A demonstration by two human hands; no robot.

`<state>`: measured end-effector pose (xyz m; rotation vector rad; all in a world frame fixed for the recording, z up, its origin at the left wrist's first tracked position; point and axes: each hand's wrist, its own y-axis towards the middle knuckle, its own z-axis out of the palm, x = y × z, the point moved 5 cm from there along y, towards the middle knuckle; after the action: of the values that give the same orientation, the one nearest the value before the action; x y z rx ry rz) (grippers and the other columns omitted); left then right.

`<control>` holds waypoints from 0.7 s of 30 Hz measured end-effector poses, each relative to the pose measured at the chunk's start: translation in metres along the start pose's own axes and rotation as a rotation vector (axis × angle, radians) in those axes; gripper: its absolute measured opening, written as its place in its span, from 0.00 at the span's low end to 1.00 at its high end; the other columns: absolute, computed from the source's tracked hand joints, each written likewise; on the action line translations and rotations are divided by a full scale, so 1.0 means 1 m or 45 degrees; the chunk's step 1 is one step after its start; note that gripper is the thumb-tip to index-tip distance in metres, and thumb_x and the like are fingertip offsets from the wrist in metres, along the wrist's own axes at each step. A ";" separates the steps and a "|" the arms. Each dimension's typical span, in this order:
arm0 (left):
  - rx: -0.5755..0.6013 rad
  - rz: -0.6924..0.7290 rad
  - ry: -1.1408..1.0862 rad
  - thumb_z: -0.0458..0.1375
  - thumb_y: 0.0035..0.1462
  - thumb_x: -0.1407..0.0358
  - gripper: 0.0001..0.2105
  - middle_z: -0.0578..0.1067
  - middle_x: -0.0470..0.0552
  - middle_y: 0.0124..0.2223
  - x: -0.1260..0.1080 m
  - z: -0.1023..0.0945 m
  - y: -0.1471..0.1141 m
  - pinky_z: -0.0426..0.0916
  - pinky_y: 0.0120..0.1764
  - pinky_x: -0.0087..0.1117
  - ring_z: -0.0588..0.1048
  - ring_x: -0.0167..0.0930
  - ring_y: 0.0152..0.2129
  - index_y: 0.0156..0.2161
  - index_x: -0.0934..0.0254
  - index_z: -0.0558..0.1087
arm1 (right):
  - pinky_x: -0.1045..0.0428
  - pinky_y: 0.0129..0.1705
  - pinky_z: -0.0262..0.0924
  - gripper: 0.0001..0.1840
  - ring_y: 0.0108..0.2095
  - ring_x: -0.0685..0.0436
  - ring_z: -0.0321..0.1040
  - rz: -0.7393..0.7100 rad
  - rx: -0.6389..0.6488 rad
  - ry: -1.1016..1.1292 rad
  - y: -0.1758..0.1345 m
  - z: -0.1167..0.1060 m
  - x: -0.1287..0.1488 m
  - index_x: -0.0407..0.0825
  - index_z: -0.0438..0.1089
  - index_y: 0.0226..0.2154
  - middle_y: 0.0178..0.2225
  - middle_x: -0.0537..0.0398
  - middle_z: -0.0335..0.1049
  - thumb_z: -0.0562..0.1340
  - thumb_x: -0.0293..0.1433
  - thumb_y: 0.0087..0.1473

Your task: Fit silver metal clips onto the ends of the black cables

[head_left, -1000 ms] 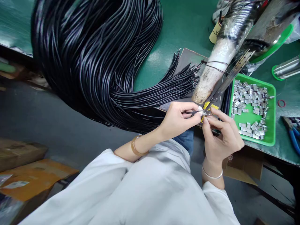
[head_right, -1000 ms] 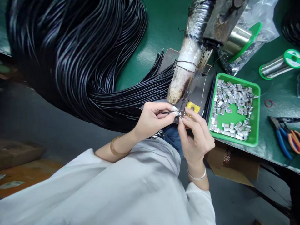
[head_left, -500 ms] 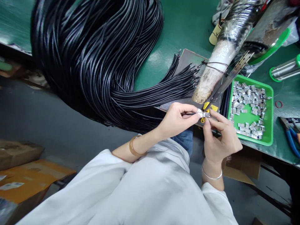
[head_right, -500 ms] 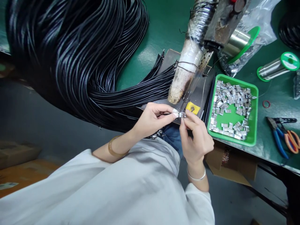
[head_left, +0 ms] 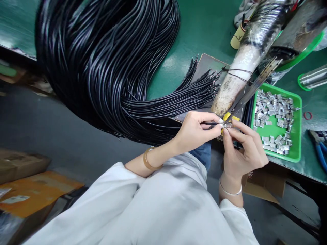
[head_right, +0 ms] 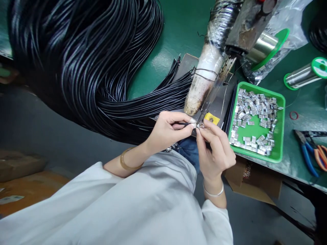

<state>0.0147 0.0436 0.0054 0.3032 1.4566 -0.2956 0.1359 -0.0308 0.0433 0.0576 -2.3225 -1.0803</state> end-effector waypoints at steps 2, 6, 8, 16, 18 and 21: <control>0.000 0.014 0.007 0.62 0.53 0.69 0.07 0.80 0.51 0.33 -0.002 0.000 0.000 0.69 0.30 0.19 0.77 0.25 0.30 0.34 0.70 0.81 | 0.52 0.43 0.76 0.11 0.40 0.46 0.79 0.007 0.016 -0.003 0.001 0.000 0.002 0.49 0.76 0.35 0.42 0.53 0.80 0.70 0.20 0.48; 0.025 -0.022 -0.077 0.61 0.51 0.70 0.06 0.78 0.49 0.29 -0.003 -0.001 0.003 0.66 0.27 0.19 0.72 0.22 0.24 0.32 0.71 0.80 | 0.52 0.44 0.76 0.09 0.41 0.46 0.79 -0.008 0.026 0.013 -0.001 -0.003 0.004 0.48 0.73 0.33 0.43 0.52 0.80 0.70 0.20 0.49; 0.062 -0.081 -0.103 0.61 0.49 0.71 0.05 0.74 0.47 0.26 -0.001 -0.001 0.004 0.61 0.23 0.19 0.67 0.20 0.20 0.30 0.71 0.79 | 0.53 0.43 0.76 0.09 0.41 0.46 0.80 -0.034 0.046 0.014 -0.003 -0.003 0.004 0.48 0.71 0.32 0.43 0.52 0.80 0.69 0.21 0.50; 0.098 -0.027 0.056 0.60 0.51 0.70 0.05 0.67 0.42 0.20 -0.004 -0.001 -0.003 0.50 0.20 0.21 0.56 0.18 0.17 0.30 0.71 0.77 | 0.54 0.37 0.74 0.07 0.39 0.45 0.80 0.071 0.037 0.024 -0.010 -0.008 -0.008 0.48 0.69 0.36 0.39 0.53 0.80 0.67 0.25 0.54; 0.093 0.167 0.215 0.59 0.52 0.71 0.06 0.72 0.45 0.23 -0.010 0.001 -0.008 0.52 0.20 0.22 0.59 0.18 0.18 0.32 0.70 0.79 | 0.56 0.30 0.71 0.06 0.31 0.48 0.79 0.253 0.037 0.057 -0.010 -0.011 -0.017 0.48 0.68 0.37 0.33 0.56 0.79 0.66 0.28 0.56; 0.106 0.492 0.410 0.57 0.55 0.71 0.08 0.76 0.48 0.27 -0.020 0.005 -0.018 0.58 0.24 0.23 0.63 0.20 0.20 0.35 0.68 0.80 | 0.59 0.22 0.63 0.06 0.18 0.54 0.68 0.538 0.190 0.269 -0.012 -0.007 -0.027 0.49 0.65 0.36 0.22 0.65 0.70 0.63 0.33 0.60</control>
<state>0.0110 0.0251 0.0250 0.7150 1.6640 0.0084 0.1604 -0.0363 0.0257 -0.2411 -2.0927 -0.6566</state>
